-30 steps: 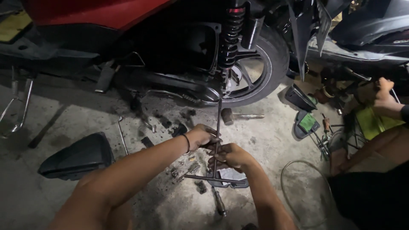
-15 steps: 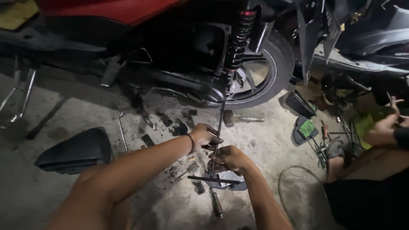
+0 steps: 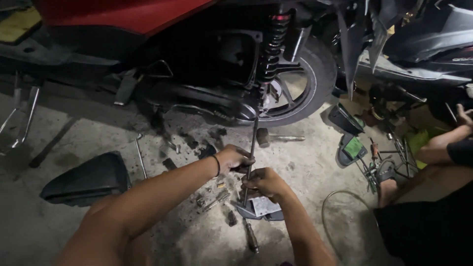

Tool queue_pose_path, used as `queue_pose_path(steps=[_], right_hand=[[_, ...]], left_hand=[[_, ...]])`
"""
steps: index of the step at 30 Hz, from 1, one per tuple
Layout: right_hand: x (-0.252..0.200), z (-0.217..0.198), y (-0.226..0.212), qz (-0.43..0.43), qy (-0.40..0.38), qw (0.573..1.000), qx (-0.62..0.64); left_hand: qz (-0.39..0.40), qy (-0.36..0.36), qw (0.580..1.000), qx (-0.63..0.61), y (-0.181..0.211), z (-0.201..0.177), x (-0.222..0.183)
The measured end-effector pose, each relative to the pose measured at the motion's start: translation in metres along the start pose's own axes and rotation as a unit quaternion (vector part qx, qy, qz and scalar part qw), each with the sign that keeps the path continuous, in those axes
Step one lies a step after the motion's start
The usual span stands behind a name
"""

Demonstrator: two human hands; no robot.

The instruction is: Using a T-handle wrench and a metal rod to repair or maintain a motorcycle's engine components.

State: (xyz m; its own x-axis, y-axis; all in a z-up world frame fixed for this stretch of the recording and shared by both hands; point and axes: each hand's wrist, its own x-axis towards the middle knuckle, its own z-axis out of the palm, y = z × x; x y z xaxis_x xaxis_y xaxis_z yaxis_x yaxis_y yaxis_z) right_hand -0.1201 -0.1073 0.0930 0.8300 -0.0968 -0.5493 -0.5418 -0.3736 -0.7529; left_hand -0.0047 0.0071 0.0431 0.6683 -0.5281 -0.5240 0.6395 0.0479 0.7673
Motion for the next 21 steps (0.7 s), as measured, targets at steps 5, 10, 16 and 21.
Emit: queue_pose_path(steps=[5, 10, 16, 21], right_hand=[[0.009, -0.006, 0.008, 0.03, -0.006, 0.995, 0.092], [0.004, -0.009, 0.006, 0.067, -0.016, 0.988, 0.14], [0.009, -0.002, 0.01, 0.027, -0.034, 0.985, 0.168], [-0.02, -0.006, -0.019, 0.039, -0.02, 0.984, 0.172]], left_hand=[[-0.011, -0.017, 0.998, -0.066, -0.022, -0.013, 0.042], [-0.019, -0.023, 0.998, -0.052, -0.018, -0.013, 0.041], [-0.006, 0.005, 1.0, -0.013, -0.013, -0.007, 0.03], [0.001, 0.012, 0.999, -0.032, -0.002, -0.003, 0.01]])
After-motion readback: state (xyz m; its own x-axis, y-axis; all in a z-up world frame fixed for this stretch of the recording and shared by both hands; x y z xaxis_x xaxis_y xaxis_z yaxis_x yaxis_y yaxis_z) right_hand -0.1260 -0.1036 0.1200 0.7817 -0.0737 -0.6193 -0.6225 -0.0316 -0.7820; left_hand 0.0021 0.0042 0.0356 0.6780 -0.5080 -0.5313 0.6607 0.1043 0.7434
